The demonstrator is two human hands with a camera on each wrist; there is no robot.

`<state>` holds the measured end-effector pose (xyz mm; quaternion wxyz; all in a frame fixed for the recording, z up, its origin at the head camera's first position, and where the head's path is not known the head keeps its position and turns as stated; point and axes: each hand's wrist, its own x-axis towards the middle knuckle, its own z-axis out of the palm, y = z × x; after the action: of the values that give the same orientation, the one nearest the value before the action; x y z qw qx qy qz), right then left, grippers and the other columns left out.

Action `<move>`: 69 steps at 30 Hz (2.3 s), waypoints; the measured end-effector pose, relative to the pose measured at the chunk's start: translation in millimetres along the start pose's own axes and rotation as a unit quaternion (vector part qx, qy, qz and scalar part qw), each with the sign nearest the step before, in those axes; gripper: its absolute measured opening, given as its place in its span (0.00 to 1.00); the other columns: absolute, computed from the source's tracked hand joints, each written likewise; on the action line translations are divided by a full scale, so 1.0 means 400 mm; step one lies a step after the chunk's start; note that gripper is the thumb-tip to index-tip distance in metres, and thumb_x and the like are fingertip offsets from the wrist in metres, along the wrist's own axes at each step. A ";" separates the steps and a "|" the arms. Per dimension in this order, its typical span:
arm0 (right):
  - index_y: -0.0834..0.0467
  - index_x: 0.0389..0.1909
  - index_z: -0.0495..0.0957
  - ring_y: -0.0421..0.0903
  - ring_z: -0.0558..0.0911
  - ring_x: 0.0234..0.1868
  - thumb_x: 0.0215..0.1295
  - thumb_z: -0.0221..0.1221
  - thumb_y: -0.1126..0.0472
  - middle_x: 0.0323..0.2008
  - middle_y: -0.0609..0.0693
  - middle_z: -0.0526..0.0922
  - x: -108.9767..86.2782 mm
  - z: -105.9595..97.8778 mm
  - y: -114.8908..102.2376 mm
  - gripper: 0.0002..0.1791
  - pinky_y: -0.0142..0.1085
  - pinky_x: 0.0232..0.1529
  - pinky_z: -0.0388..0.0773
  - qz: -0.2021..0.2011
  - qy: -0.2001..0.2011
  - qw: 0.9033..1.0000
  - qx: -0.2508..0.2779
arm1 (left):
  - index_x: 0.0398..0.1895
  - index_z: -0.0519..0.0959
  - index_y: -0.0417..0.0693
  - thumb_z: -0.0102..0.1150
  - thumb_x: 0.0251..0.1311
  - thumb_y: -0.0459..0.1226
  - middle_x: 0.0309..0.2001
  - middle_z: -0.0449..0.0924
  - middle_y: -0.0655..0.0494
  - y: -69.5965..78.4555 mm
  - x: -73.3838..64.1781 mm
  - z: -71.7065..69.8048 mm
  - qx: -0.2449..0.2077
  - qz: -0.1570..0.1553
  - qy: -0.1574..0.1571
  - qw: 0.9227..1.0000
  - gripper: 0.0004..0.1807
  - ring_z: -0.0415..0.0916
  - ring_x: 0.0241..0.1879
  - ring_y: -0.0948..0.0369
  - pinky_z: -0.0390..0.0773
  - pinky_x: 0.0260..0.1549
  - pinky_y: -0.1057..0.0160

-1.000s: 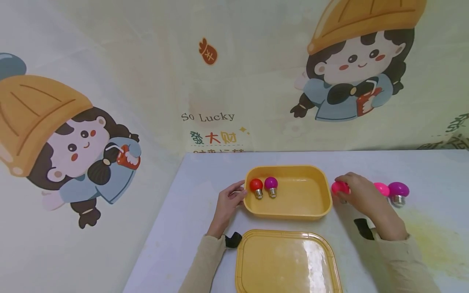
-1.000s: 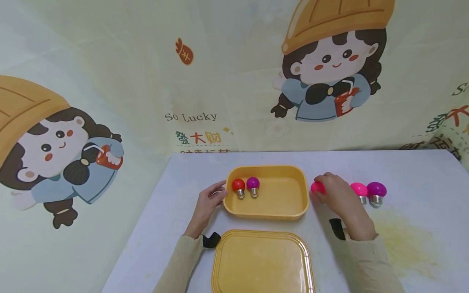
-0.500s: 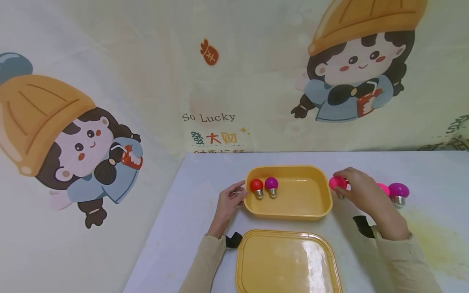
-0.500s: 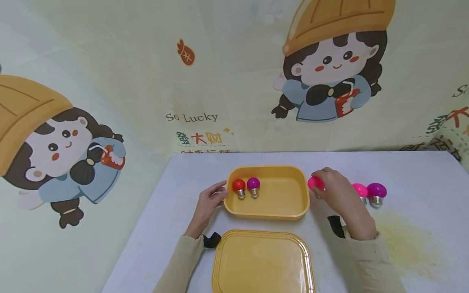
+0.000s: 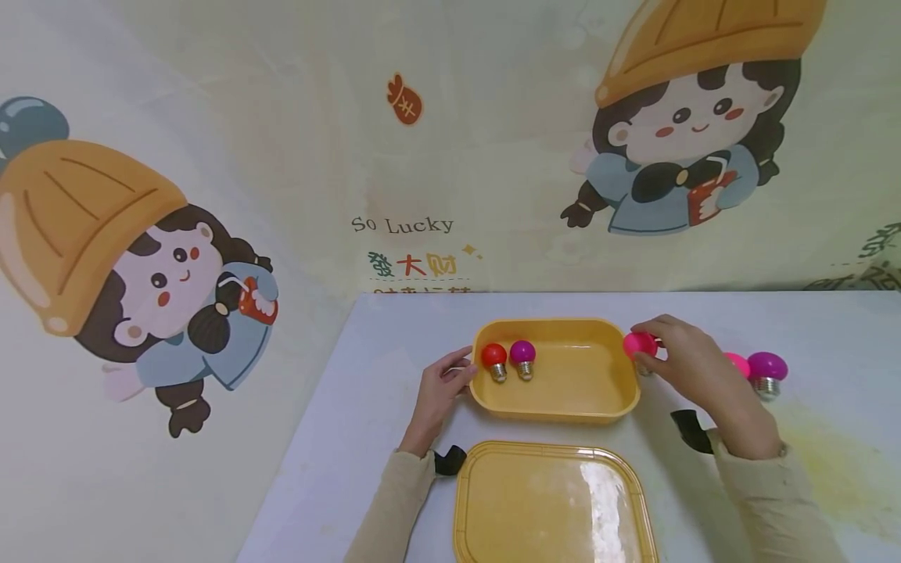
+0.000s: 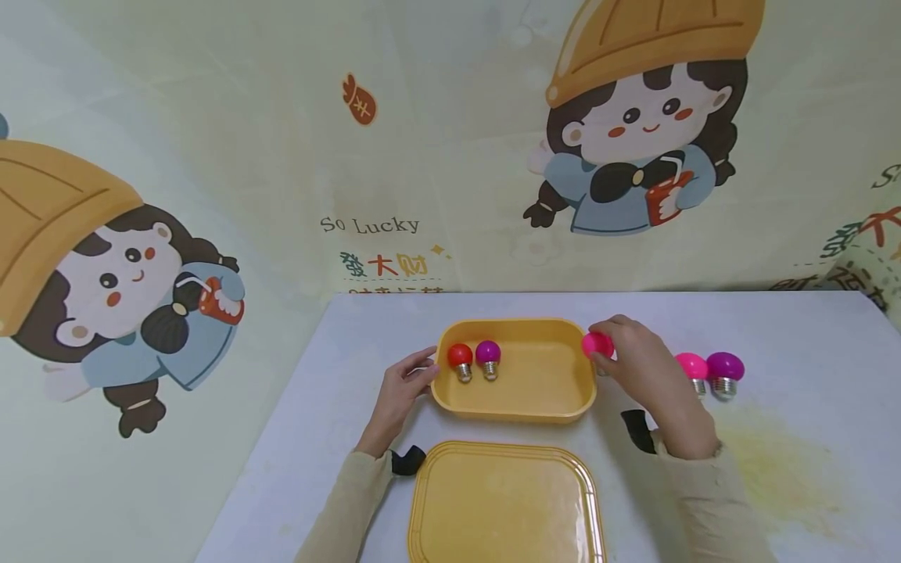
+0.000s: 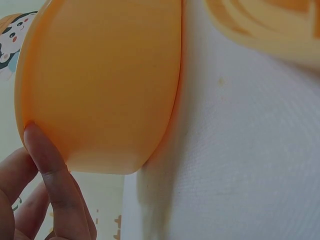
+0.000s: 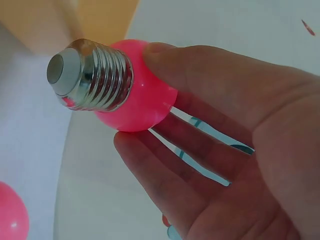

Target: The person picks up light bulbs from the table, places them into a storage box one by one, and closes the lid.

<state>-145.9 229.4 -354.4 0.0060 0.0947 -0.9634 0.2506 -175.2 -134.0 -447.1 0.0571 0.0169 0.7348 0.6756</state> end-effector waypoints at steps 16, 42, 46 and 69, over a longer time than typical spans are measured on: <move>0.69 0.55 0.78 0.65 0.79 0.49 0.58 0.70 0.64 0.51 0.67 0.79 0.017 0.008 -0.044 0.25 0.58 0.49 0.79 -0.020 0.003 0.999 0.028 | 0.63 0.76 0.36 0.62 0.64 0.30 0.43 0.79 0.49 0.029 -0.012 -0.001 -0.019 -0.007 -0.013 1.000 0.23 0.77 0.33 0.60 0.81 0.31 0.69; 0.69 0.52 0.78 0.60 0.79 0.46 0.60 0.69 0.63 0.44 0.63 0.81 0.077 0.094 -0.100 0.22 0.54 0.50 0.81 -0.030 -0.022 0.998 0.044 | 0.63 0.75 0.36 0.62 0.64 0.29 0.45 0.79 0.47 0.048 -0.021 0.000 -0.015 -0.011 -0.018 1.000 0.23 0.77 0.41 0.42 0.81 0.32 0.69; 0.69 0.51 0.79 0.59 0.79 0.45 0.60 0.69 0.64 0.44 0.63 0.81 0.086 0.105 -0.104 0.20 0.54 0.50 0.81 -0.036 -0.024 0.998 0.048 | 0.62 0.75 0.35 0.62 0.64 0.29 0.44 0.78 0.47 0.051 -0.023 0.001 -0.015 -0.010 -0.018 1.000 0.23 0.77 0.40 0.44 0.82 0.32 0.68; 0.70 0.48 0.81 0.53 0.77 0.36 0.61 0.68 0.61 0.40 0.60 0.84 0.149 0.143 -0.148 0.19 0.49 0.47 0.80 -0.047 -0.060 0.997 0.009 | 0.61 0.79 0.44 0.63 0.64 0.33 0.44 0.79 0.48 0.001 -0.005 -0.001 0.001 0.009 0.001 1.000 0.21 0.79 0.36 0.58 0.81 0.32 0.70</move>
<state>-191.5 140.5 -372.5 -0.0413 0.1550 -0.9541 0.2530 -173.4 -134.4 -446.4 0.0502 0.0233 0.7352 0.6756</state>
